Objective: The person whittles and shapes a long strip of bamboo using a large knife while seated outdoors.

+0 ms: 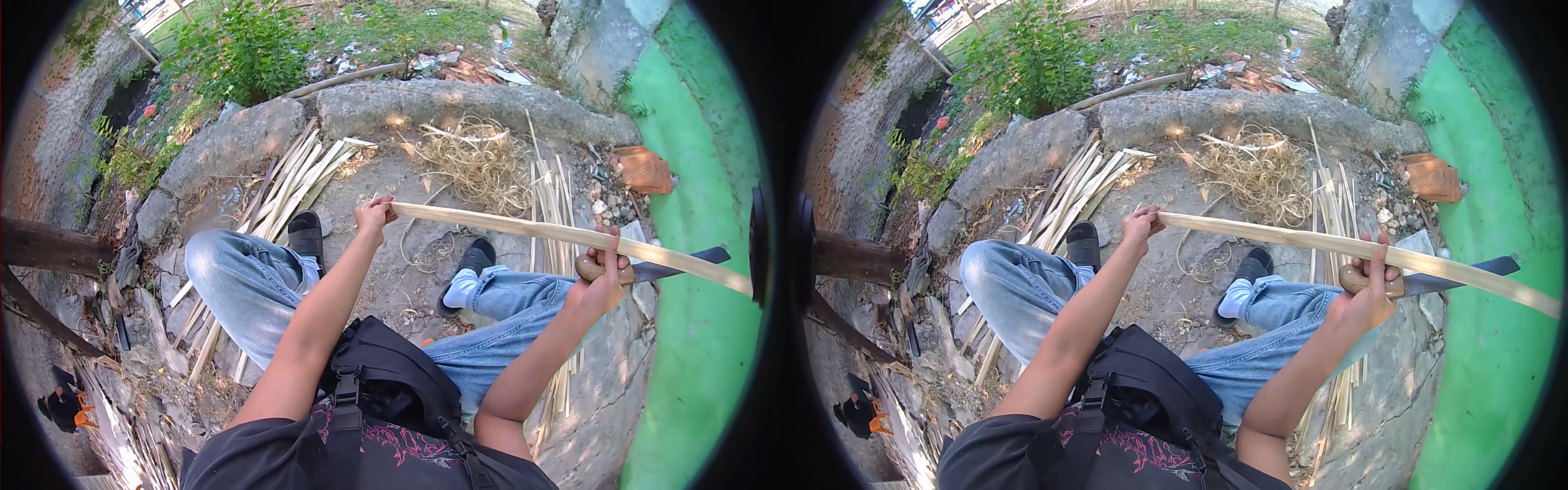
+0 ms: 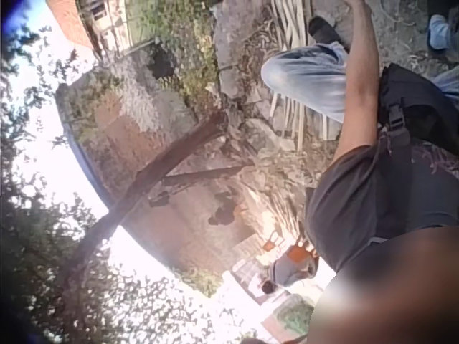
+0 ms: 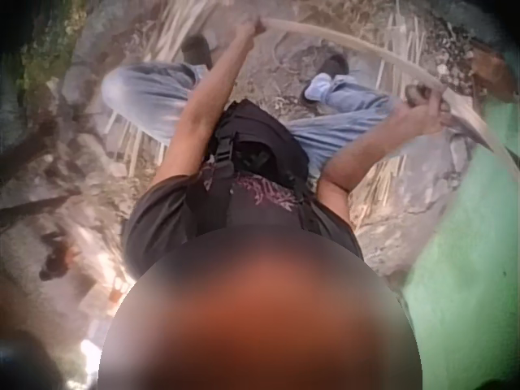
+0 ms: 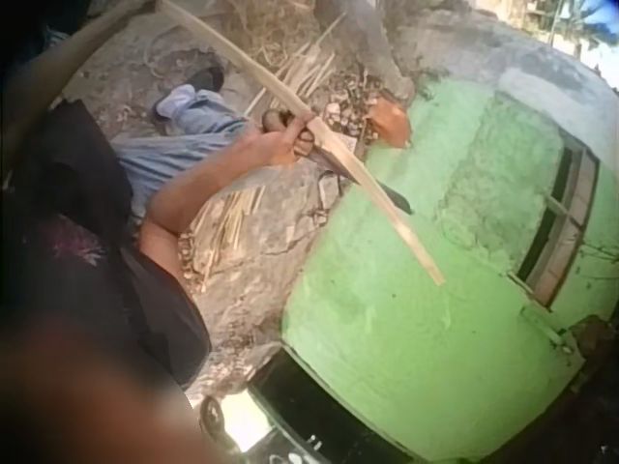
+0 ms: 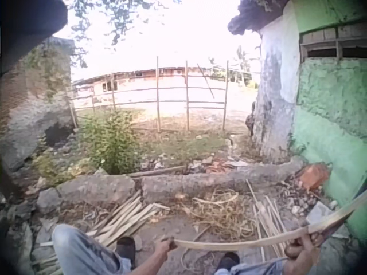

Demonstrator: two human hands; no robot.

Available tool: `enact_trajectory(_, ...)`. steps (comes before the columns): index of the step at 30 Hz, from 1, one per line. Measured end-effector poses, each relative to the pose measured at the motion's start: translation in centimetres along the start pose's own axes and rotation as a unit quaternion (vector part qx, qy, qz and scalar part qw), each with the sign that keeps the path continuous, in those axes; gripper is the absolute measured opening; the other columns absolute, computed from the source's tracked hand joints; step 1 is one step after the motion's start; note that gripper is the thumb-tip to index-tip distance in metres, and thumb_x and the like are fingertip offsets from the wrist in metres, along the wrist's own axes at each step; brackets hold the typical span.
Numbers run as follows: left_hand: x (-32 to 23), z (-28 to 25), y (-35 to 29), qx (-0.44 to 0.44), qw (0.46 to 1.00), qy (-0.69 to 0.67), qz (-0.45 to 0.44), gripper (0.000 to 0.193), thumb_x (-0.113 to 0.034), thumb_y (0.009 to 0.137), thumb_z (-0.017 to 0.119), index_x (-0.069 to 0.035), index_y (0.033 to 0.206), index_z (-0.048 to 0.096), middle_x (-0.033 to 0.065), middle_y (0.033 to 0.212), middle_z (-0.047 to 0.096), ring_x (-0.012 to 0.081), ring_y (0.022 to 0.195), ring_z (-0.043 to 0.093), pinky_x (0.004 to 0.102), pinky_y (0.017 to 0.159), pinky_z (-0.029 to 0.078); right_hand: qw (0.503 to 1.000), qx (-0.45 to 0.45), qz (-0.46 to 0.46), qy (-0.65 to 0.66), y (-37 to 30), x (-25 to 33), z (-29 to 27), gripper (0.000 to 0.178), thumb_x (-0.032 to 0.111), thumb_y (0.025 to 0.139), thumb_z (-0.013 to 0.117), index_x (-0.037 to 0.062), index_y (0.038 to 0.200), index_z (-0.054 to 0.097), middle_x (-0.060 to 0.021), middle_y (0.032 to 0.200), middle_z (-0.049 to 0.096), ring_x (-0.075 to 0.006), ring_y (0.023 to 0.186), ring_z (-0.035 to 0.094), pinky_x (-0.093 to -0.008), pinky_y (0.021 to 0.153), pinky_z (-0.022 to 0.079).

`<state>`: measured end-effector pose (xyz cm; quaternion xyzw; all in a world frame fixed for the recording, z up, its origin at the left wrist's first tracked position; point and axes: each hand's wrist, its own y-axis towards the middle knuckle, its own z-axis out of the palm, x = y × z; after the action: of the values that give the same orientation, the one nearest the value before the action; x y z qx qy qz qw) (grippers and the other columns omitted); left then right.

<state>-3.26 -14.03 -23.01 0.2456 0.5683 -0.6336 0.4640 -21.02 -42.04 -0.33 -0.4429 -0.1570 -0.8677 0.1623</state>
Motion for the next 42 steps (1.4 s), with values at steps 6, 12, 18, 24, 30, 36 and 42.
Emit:
enact_trajectory(6,0.4,1.1,2.1,-0.068,0.998,-0.015,-0.01,0.013,-0.007,0.089,0.053,0.003,0.092,0.061,0.013,0.079,0.065,0.021,0.064,0.067,0.0284,0.053,0.057,0.998,-0.037,-0.054,0.007,1.0,2.0,-2.0,0.024,0.003,0.086,0.062,0.0095,0.077,0.04,-0.0146,0.108,0.062,-0.0266,0.097,0.063,-0.0253,0.063,0.047)
enact_trajectory(12,6.6,-2.6,3.5,0.01,0.774,0.618,0.14,0.055,-0.027,0.072,0.077,0.009,0.108,0.057,0.0242,0.105,0.061,0.0272,0.087,0.065,0.0452,0.069,0.053,0.996,-0.066,-0.056,0.005,1.8,2.1,-3.1,0.023,0.005,0.088,0.059,0.0103,0.075,0.041,-0.0157,0.109,0.062,-0.028,0.102,0.06,-0.0246,0.059,0.044)
enact_trajectory(18,0.3,2.7,-5.0,0.348,0.453,0.819,0.053,0.064,-0.043,0.072,0.073,0.004,0.112,0.057,0.0228,0.122,0.054,0.0313,0.111,0.056,0.0538,0.083,0.048,0.996,-0.068,-0.052,0.026,1.2,1.0,-1.4,0.024,0.003,0.086,0.062,0.0094,0.077,0.041,-0.0164,0.106,0.062,-0.0273,0.094,0.062,-0.0259,0.061,0.047)
enact_trajectory(24,-4.6,5.1,-12.1,0.251,0.61,0.545,0.517,0.03,-0.03,0.083,0.063,-0.004,0.099,0.06,0.0108,0.091,0.058,0.029,0.082,0.057,0.0392,0.067,0.046,0.996,-0.061,-0.03,0.049,-0.1,-0.2,1.1,0.02,0.004,0.087,0.061,0.0111,0.079,0.043,-0.0145,0.108,0.062,-0.0277,0.098,0.063,-0.0249,0.062,0.048)
enact_trajectory(30,-9.9,9.7,-15.8,0.089,0.538,0.354,0.759,0.036,-0.027,0.073,0.073,-0.014,0.105,0.063,0.0047,0.102,0.053,0.0244,0.089,0.05,0.0365,0.076,0.039,0.994,-0.088,0.031,0.062,-1.3,-1.2,3.4,0.018,0.007,0.088,0.059,0.0104,0.082,0.043,-0.014,0.108,0.062,-0.0265,0.099,0.063,-0.025,0.063,0.049)
enact_trajectory(36,-11.0,9.1,-14.4,0.108,0.536,0.325,0.772,0.027,-0.018,0.068,0.072,-0.014,0.093,0.064,-0.0005,0.095,0.059,0.0215,0.087,0.052,0.0352,0.074,0.038,0.987,-0.045,0.124,0.096,-2.0,-3.0,4.8,0.01,0.01,0.09,0.058,0.0036,0.092,0.051,-0.0154,0.105,0.062,-0.0197,0.093,0.063,-0.0242,0.063,0.047)
enact_trajectory(42,-14.1,4.4,-14.8,0.087,0.591,0.333,0.729,0.015,-0.01,0.068,0.07,-0.011,0.076,0.058,0.0005,0.085,0.059,0.0218,0.082,0.052,0.0353,0.072,0.037,0.967,-0.004,0.232,0.102,-3.3,-5.0,7.5,0.025,0.013,0.09,0.057,-0.0031,0.109,0.054,-0.0183,0.101,0.062,-0.0128,0.066,0.052,-0.023,0.063,0.047)
